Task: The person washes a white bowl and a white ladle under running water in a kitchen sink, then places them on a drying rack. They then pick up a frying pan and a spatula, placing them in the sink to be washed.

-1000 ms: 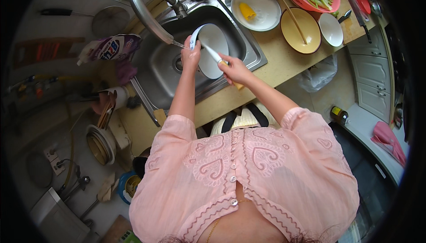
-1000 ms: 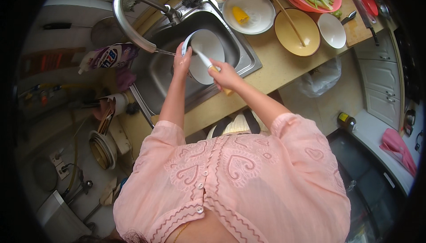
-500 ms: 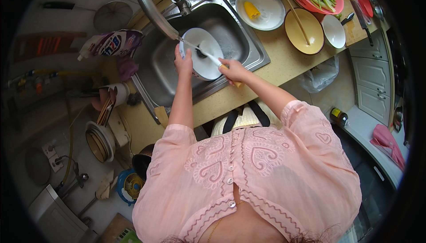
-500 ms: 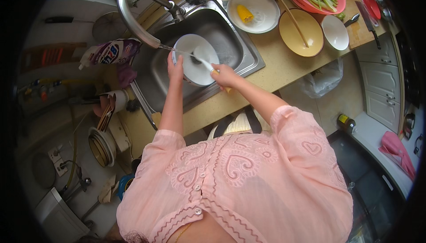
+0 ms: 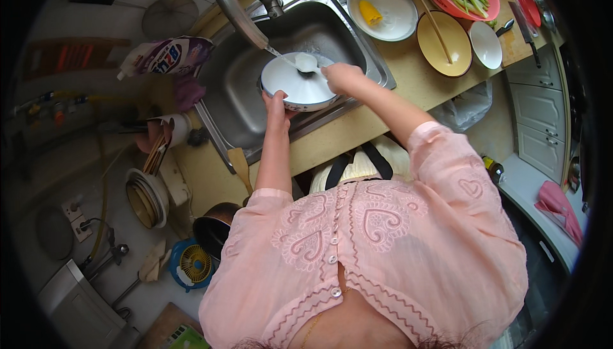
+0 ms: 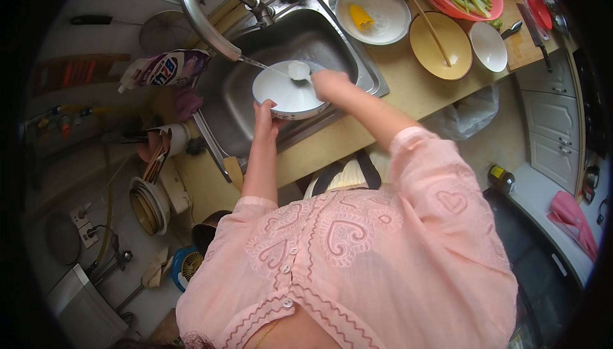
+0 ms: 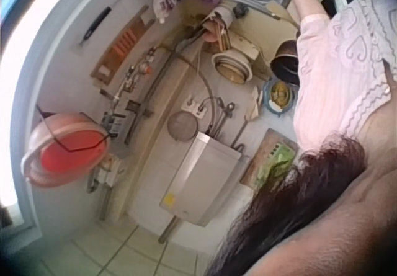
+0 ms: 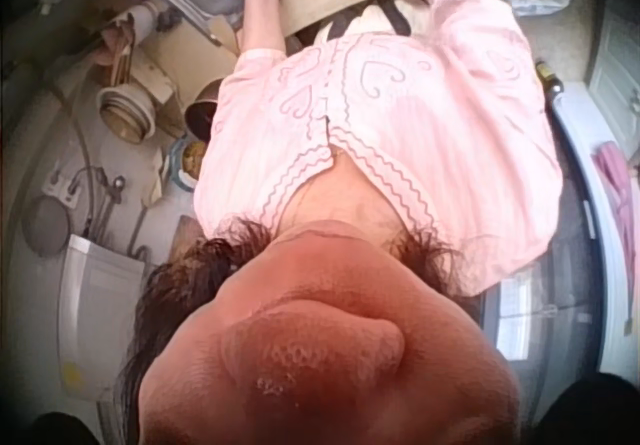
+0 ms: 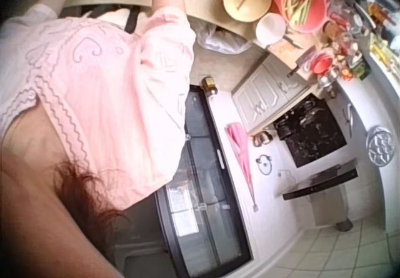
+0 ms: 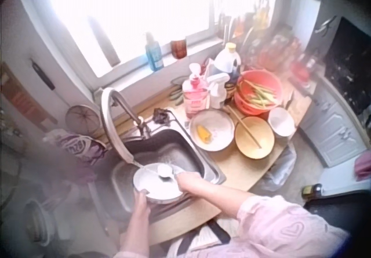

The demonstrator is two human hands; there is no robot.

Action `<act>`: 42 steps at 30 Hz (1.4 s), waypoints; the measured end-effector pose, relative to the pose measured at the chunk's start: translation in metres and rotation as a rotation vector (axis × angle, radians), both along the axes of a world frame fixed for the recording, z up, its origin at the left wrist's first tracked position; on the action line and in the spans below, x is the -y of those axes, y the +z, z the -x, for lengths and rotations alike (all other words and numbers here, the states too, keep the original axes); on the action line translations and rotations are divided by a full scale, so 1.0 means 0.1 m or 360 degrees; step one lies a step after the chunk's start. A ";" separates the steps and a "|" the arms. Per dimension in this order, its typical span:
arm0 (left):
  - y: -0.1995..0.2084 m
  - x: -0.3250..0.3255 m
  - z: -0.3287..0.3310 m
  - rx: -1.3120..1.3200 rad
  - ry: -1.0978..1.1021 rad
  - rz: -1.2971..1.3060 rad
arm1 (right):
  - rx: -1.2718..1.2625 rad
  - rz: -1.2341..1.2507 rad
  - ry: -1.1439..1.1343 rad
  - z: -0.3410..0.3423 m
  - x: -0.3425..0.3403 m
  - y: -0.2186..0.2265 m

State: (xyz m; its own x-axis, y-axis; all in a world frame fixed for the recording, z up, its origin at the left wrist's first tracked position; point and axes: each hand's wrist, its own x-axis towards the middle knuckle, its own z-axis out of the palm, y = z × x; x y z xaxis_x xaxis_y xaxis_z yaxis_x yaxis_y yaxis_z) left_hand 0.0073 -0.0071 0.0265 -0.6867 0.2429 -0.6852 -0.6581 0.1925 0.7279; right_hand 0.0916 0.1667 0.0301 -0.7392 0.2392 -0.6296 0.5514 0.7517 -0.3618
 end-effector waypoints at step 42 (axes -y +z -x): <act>0.16 -0.45 0.00 -0.1719 -0.0566 0.0828 | -0.1217 0.0454 -0.0718 -0.95 -0.19 0.43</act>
State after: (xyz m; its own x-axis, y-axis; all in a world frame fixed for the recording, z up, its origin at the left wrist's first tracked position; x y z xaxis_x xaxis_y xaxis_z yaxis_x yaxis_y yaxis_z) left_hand 0.0072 0.0381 0.0421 -0.9091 0.3999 0.1167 0.3750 0.6634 0.6475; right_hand 0.1865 0.1854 0.0731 -0.8518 0.5162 -0.0894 0.3057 0.3511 -0.8850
